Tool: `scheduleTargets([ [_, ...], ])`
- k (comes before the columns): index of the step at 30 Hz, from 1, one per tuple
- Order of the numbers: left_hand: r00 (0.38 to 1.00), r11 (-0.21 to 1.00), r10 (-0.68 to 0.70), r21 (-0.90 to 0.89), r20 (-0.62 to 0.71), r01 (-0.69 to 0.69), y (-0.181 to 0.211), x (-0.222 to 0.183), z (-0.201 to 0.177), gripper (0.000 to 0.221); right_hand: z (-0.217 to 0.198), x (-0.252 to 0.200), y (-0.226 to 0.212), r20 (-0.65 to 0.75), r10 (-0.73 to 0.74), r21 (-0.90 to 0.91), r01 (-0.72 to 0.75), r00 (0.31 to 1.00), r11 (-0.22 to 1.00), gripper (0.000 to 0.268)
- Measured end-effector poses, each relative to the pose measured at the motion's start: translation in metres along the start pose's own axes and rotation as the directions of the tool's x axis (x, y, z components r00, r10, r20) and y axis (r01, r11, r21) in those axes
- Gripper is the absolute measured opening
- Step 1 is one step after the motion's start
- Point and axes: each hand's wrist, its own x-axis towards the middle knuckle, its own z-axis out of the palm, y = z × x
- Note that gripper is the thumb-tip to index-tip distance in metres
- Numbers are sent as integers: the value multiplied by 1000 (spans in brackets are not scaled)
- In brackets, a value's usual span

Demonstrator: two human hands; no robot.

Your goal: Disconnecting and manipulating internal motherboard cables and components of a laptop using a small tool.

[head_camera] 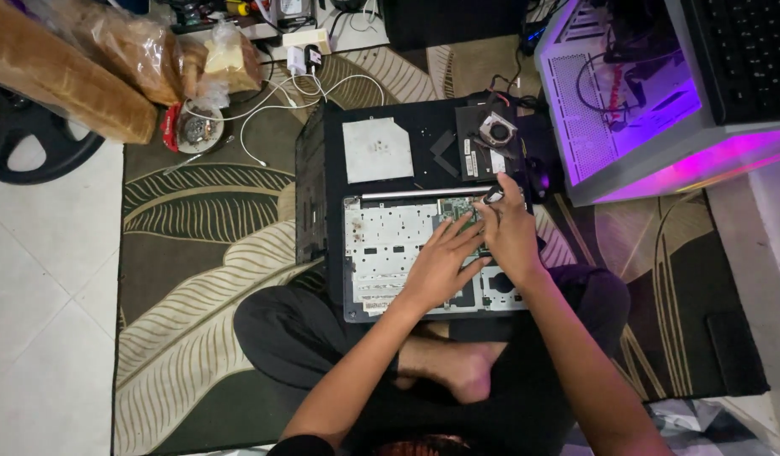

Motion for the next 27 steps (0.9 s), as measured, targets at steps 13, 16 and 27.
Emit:
scheduleTargets([
  [13, 1000, 1000, 1, -7, -4, -1, -5, 1, 4, 43, 10, 0, 6, -13, 13, -22, -14, 1000, 1000, 68],
  [16, 1000, 1000, -5, -21, -9, 5, -3, 0, 3, 43, 9, -1, 5, 5, 22, -32, -22, 1000, 999, 67],
  [27, 999, 1000, 8, -14, -32, -8, -5, -2, 5, 44, -9, 4, -2, -82, 128, 399, -86, 988, 913, 86],
])
